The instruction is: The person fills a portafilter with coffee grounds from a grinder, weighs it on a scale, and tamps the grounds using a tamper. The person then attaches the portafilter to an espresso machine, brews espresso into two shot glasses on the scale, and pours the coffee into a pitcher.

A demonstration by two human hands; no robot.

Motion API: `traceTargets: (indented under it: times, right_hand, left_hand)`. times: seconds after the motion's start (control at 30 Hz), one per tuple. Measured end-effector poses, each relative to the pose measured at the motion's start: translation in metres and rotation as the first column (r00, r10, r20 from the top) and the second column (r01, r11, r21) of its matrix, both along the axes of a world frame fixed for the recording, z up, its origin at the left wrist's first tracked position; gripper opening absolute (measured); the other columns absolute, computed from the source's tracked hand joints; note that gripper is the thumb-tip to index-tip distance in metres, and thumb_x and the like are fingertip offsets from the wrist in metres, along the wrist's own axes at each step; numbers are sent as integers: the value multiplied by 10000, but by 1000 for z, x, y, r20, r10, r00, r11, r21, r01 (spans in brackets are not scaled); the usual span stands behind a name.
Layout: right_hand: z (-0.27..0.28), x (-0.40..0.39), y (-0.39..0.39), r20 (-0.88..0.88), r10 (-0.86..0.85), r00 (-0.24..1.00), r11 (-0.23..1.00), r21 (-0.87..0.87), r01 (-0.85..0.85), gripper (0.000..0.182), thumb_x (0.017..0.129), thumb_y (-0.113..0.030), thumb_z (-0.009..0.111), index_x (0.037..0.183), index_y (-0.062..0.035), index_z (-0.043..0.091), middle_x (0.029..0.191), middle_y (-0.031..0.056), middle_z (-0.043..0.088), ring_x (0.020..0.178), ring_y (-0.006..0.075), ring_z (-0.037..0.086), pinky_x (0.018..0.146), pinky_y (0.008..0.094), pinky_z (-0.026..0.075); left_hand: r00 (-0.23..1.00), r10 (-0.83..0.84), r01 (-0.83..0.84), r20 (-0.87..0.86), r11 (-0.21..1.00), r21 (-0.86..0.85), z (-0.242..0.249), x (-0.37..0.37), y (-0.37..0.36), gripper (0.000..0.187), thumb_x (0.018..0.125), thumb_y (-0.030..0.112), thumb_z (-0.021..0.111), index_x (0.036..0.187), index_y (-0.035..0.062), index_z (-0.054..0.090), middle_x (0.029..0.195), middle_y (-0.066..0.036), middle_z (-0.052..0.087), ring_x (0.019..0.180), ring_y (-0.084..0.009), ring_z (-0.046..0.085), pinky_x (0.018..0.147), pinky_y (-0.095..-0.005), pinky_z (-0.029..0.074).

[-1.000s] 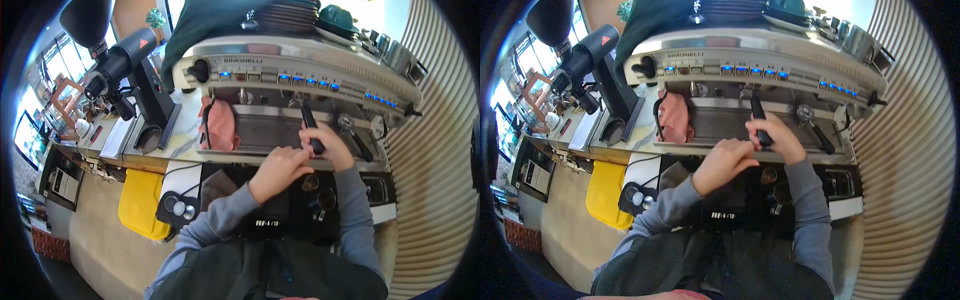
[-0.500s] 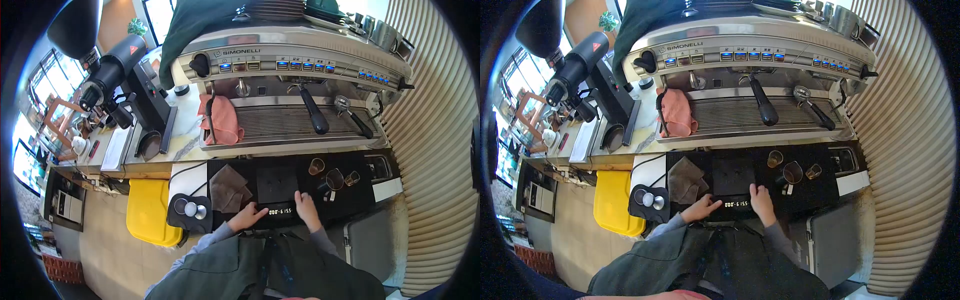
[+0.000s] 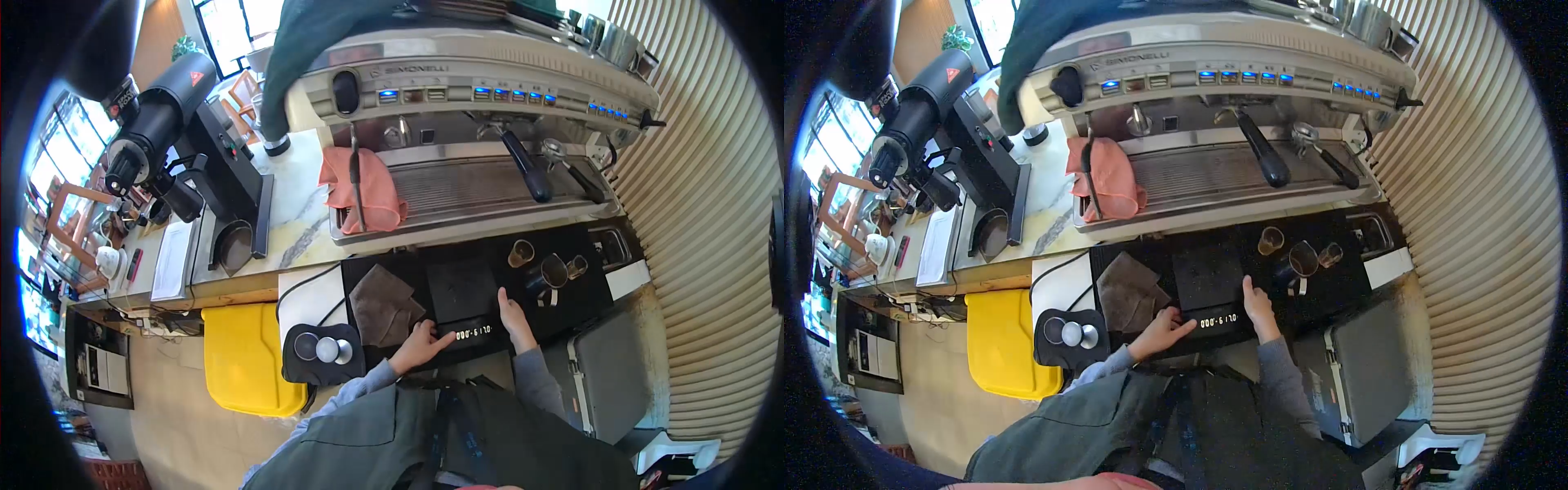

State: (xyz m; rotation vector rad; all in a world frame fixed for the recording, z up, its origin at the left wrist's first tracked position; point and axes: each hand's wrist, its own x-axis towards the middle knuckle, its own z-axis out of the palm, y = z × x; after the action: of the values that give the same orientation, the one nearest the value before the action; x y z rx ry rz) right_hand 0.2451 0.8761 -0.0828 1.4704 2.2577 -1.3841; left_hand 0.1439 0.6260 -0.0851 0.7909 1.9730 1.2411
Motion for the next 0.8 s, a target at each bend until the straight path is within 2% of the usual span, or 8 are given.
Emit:
traceTargets:
  times: [0.07,0.2,0.27,0.37,0.47,0.63,0.73,0.8]
  right_hand:
    - [4,0,-2,-47,-92,995,996,-24,91,851,897,-681,364,1250,79,517,1311,258,512,1225,356,482,1008,426,375]
    - [33,9,-12,-301,-267,915,909,-395,135,591,926,-449,553,1267,33,530,1280,138,561,1157,241,526,966,347,395]
    - [50,15,-21,-269,-243,932,843,-534,66,539,922,-389,575,1267,23,529,1283,116,549,1140,210,510,966,319,373]
    - [29,22,-21,-352,-180,918,867,-499,-21,487,914,-346,588,1242,12,544,1247,97,566,1148,198,484,991,311,335]
    - [11,23,-17,-348,-198,916,881,-474,10,452,896,-322,616,1224,-16,559,1169,67,590,1095,177,499,945,297,361]
    - [36,18,-30,-403,-211,891,888,-460,2,489,860,-272,669,1252,-7,542,1136,61,610,1084,153,512,917,273,395]
    - [22,17,-25,-428,-107,897,896,-433,-100,558,851,-262,683,1292,30,505,1195,98,595,1147,167,502,968,269,382]
    - [28,15,-30,-398,-126,909,935,-353,-24,525,861,-234,672,1283,35,513,1230,104,584,1168,174,505,998,273,372]
  left_hand:
    - [1000,-16,16,-10,999,30,0,-7,-1,709,820,535,665,1077,-110,520,1064,-250,543,781,-309,617,733,-362,503]
    - [934,-240,209,-266,968,-139,34,-28,-18,519,797,435,701,1032,-17,600,1076,-180,549,860,-337,577,754,-425,469]
    - [635,2,-193,-773,968,-157,56,-37,-27,581,703,422,760,1134,70,591,1159,-163,517,1013,-337,506,827,-436,424]
    - [693,-30,-328,-720,877,-352,62,-51,-34,852,548,369,846,1297,170,490,1271,-164,436,1098,-364,436,866,-462,399]
    - [684,-99,-298,-723,866,-401,56,-53,-32,787,549,303,835,1257,202,506,1236,-152,431,1087,-361,437,785,-473,454]
    - [725,240,-319,-646,948,-6,36,-86,-29,220,696,63,650,915,71,673,850,-144,622,829,-351,598,754,-417,503]
    - [744,409,-305,-528,912,276,76,-72,-6,243,734,45,616,972,57,660,870,-166,606,877,-354,587,794,-434,490]
    - [719,292,-66,-631,932,356,92,-50,23,308,726,13,599,1025,47,662,945,-163,622,937,-341,590,803,-418,498]
